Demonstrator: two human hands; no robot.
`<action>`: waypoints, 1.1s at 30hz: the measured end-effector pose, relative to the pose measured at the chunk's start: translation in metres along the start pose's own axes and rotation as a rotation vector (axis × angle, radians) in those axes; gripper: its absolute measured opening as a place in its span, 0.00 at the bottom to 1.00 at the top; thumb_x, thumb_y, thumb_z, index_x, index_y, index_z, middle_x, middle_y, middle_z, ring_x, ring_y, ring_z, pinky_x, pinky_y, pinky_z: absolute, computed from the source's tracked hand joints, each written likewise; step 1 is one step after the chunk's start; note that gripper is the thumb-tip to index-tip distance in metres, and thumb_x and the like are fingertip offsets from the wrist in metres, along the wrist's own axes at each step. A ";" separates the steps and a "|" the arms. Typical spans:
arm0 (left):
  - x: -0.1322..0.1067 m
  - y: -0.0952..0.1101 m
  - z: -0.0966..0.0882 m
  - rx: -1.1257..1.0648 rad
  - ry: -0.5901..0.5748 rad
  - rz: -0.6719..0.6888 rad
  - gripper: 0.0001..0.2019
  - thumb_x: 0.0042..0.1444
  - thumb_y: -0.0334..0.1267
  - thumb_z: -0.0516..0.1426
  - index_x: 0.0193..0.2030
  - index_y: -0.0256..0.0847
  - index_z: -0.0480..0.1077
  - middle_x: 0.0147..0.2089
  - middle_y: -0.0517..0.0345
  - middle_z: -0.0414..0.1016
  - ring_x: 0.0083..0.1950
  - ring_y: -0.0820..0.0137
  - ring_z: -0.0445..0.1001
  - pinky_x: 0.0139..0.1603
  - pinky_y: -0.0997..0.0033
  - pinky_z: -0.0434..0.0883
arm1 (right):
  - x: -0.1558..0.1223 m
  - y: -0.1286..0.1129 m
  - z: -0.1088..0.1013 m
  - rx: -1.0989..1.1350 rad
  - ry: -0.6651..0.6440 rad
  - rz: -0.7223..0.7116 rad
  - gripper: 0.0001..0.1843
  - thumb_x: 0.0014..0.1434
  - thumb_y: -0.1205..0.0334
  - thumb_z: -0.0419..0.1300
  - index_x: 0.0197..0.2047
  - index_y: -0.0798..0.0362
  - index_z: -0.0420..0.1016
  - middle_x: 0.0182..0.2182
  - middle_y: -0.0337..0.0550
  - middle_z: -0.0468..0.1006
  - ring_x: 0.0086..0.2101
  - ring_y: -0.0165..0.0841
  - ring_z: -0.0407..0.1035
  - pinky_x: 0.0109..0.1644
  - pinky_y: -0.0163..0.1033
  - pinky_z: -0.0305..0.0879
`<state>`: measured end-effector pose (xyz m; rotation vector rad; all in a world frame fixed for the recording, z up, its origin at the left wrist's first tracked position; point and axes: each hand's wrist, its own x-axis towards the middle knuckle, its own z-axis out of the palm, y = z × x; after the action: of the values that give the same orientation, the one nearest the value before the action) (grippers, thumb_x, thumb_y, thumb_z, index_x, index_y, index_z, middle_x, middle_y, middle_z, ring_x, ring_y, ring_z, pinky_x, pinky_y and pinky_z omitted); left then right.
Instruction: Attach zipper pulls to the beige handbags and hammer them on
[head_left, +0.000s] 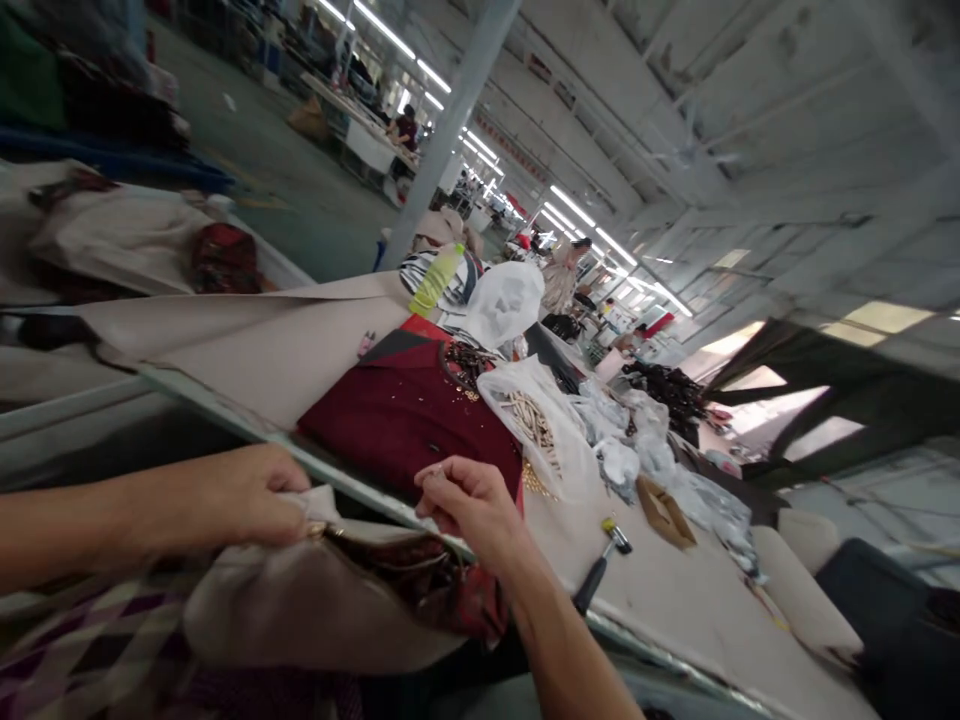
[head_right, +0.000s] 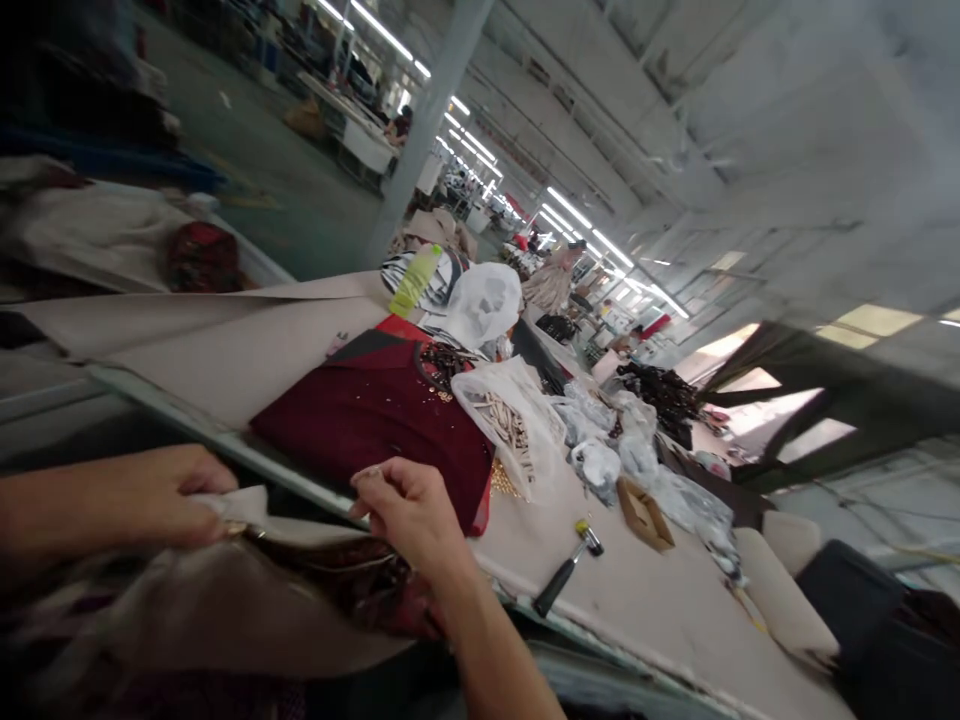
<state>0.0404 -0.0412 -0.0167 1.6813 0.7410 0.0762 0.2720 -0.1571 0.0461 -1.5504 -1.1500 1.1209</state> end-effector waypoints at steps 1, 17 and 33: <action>-0.001 0.004 -0.001 -0.036 -0.064 -0.016 0.13 0.39 0.47 0.52 0.23 0.37 0.66 0.20 0.63 0.56 0.23 0.75 0.52 0.25 0.73 0.46 | -0.007 0.001 0.008 -0.074 -0.058 0.004 0.13 0.61 0.54 0.65 0.40 0.57 0.81 0.25 0.38 0.76 0.20 0.23 0.57 0.21 0.29 0.49; -0.006 0.018 -0.006 -0.097 -0.226 0.173 0.19 0.49 0.54 0.60 0.31 0.36 0.73 0.26 0.60 0.57 0.28 0.73 0.53 0.27 0.74 0.50 | -0.027 -0.026 0.058 -0.377 -0.255 -0.022 0.27 0.59 0.73 0.53 0.62 0.52 0.64 0.25 0.29 0.77 0.22 0.26 0.61 0.30 0.29 0.58; -0.016 0.029 -0.003 0.086 -0.153 0.140 0.18 0.49 0.48 0.53 0.31 0.36 0.79 0.24 0.61 0.64 0.28 0.73 0.59 0.27 0.76 0.54 | -0.034 -0.023 0.065 -0.427 -0.275 -0.097 0.28 0.61 0.76 0.52 0.62 0.45 0.64 0.29 0.29 0.79 0.22 0.25 0.65 0.31 0.29 0.61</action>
<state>0.0390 -0.0485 0.0153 1.7976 0.5176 0.0141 0.1994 -0.1778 0.0601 -1.6660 -1.7202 1.0949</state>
